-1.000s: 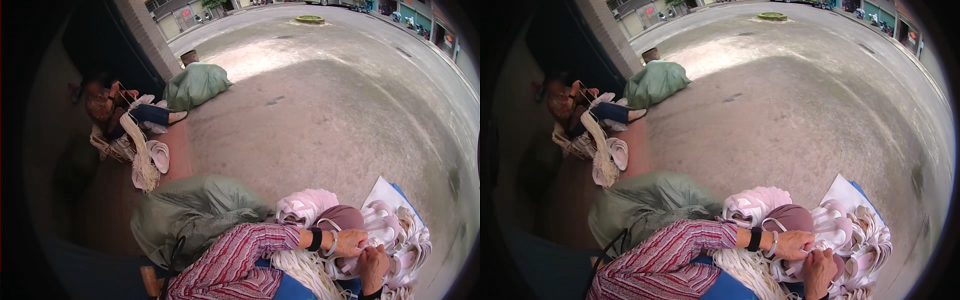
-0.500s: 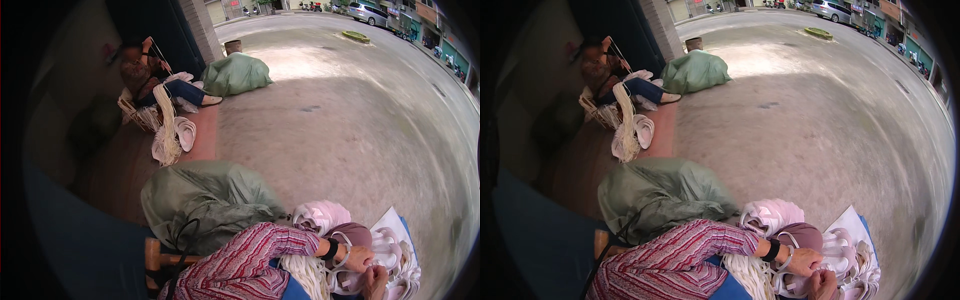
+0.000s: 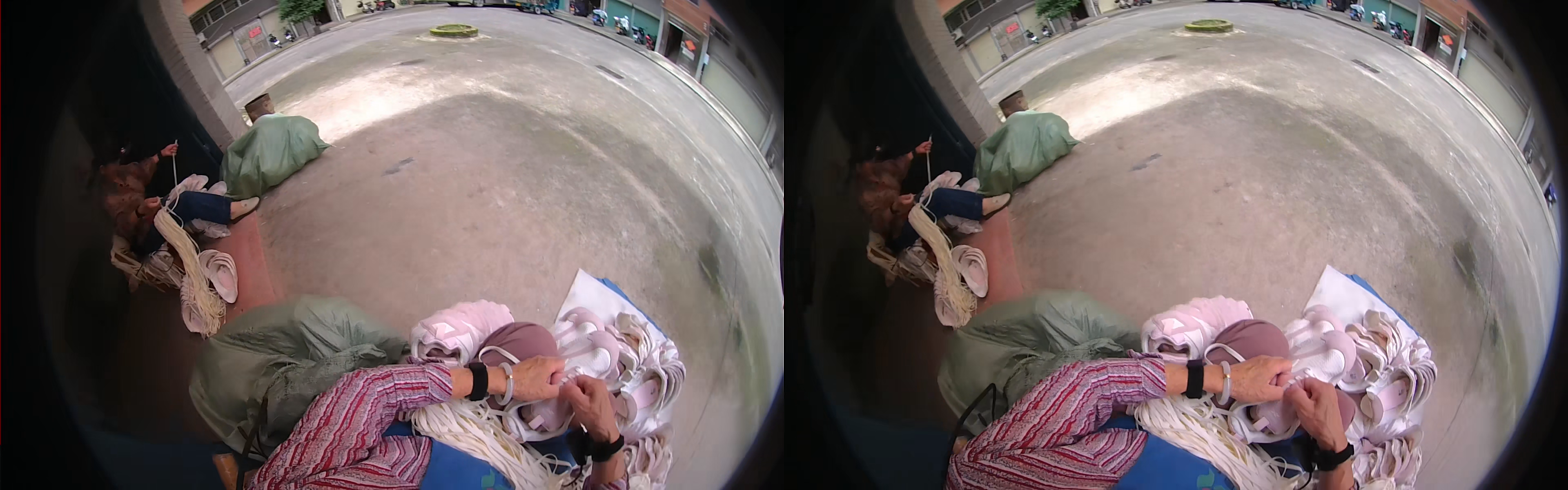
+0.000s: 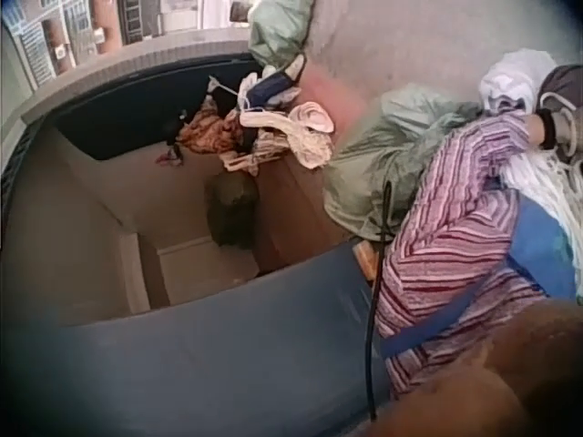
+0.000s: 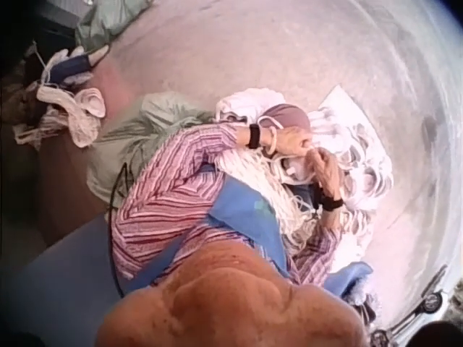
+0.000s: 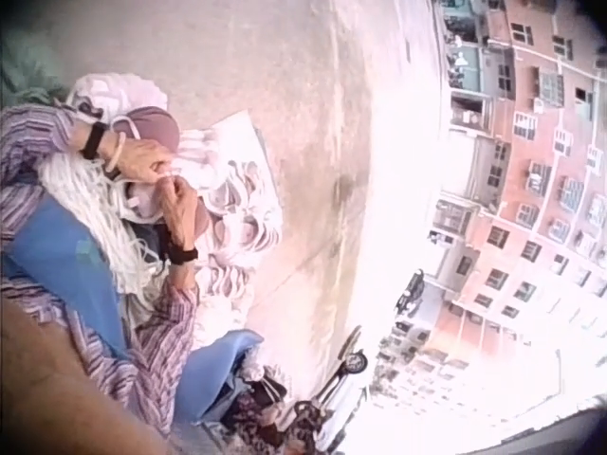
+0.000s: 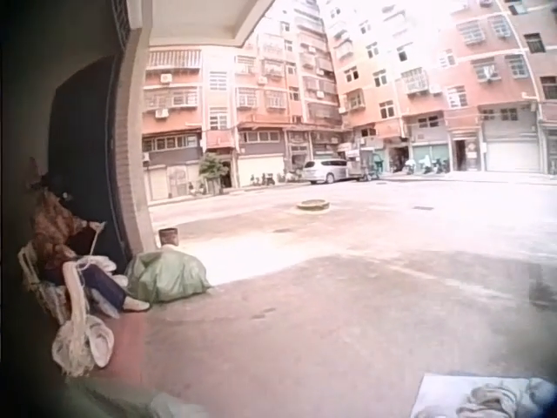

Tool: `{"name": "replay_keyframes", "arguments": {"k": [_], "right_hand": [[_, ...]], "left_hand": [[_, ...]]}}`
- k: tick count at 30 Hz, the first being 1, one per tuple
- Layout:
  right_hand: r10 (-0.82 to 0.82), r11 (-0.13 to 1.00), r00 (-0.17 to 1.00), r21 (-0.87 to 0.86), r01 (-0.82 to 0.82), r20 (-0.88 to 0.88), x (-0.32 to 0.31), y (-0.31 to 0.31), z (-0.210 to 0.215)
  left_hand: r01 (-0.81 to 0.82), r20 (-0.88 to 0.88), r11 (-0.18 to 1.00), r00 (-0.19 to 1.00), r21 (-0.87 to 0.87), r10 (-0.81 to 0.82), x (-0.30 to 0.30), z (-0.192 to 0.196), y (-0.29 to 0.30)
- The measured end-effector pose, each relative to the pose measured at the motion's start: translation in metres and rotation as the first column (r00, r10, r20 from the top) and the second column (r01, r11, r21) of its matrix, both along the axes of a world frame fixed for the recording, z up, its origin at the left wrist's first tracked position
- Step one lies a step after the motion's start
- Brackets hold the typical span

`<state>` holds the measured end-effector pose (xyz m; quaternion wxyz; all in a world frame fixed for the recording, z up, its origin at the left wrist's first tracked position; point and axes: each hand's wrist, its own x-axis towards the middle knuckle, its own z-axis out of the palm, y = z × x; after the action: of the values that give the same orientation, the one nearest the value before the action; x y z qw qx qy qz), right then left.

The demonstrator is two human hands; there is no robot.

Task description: The recorder is threading laces into a white sneaker upper.

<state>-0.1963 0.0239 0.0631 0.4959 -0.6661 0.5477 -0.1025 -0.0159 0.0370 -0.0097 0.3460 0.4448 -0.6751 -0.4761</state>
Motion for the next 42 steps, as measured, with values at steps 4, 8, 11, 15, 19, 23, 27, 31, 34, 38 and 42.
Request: {"name": "replay_keyframes", "arguments": {"k": [4,8,11,15,19,23,27,31,34,38,42], "right_hand": [[0.113,0.957,0.986,0.253,-0.140,0.119,0.019,-0.011,0.024],[0.086,0.973,0.957,0.182,-0.140,0.277,-0.005,-0.004,0.014],[0.023,0.992,0.957,0.114,-0.058,0.289,-0.018,0.009,0.006],[0.097,0.922,0.965,-0.386,0.005,0.245,-0.018,0.020,0.007],[0.098,0.888,0.979,-0.460,-0.005,0.177,-0.012,0.025,0.000],[-0.043,0.683,0.995,-0.724,0.096,0.091,-0.005,0.025,-0.008],[-0.103,0.573,0.994,-0.816,0.082,0.027,-0.009,0.023,-0.021],[-0.087,0.567,0.991,-0.813,0.131,0.099,-0.004,0.028,-0.020],[-0.079,0.547,0.995,-0.833,0.090,0.055,-0.002,0.027,-0.017],[-0.061,0.546,0.997,-0.835,0.065,0.037,0.001,0.024,-0.015],[-0.035,0.613,0.999,-0.789,0.039,0.023,-0.011,0.027,-0.020]], "left_hand": [[-0.088,0.035,0.996,0.995,0.000,0.088,0.025,0.012,0.005],[-0.014,0.041,0.990,0.999,0.139,0.009,0.023,0.015,-0.006],[0.005,-0.010,1.000,1.000,-0.017,-0.005,0.016,0.018,-0.009],[0.087,0.086,0.992,0.993,-0.087,-0.080,0.010,0.026,-0.011],[0.158,0.114,0.971,0.984,-0.179,-0.139,0.009,0.022,-0.014],[0.181,0.099,0.969,0.981,-0.167,-0.166,0.011,0.023,-0.016],[0.192,0.090,0.977,0.979,-0.089,-0.184,0.015,0.024,-0.022],[0.286,0.089,0.951,0.951,0.120,-0.297,0.019,0.036,-0.026],[0.319,0.022,0.937,0.946,0.141,-0.325,0.020,0.035,-0.027],[0.385,-0.038,0.912,0.923,0.139,-0.384,0.022,0.028,-0.037],[0.346,-0.238,0.835,0.934,0.428,-0.265,0.021,0.034,-0.030]]}}
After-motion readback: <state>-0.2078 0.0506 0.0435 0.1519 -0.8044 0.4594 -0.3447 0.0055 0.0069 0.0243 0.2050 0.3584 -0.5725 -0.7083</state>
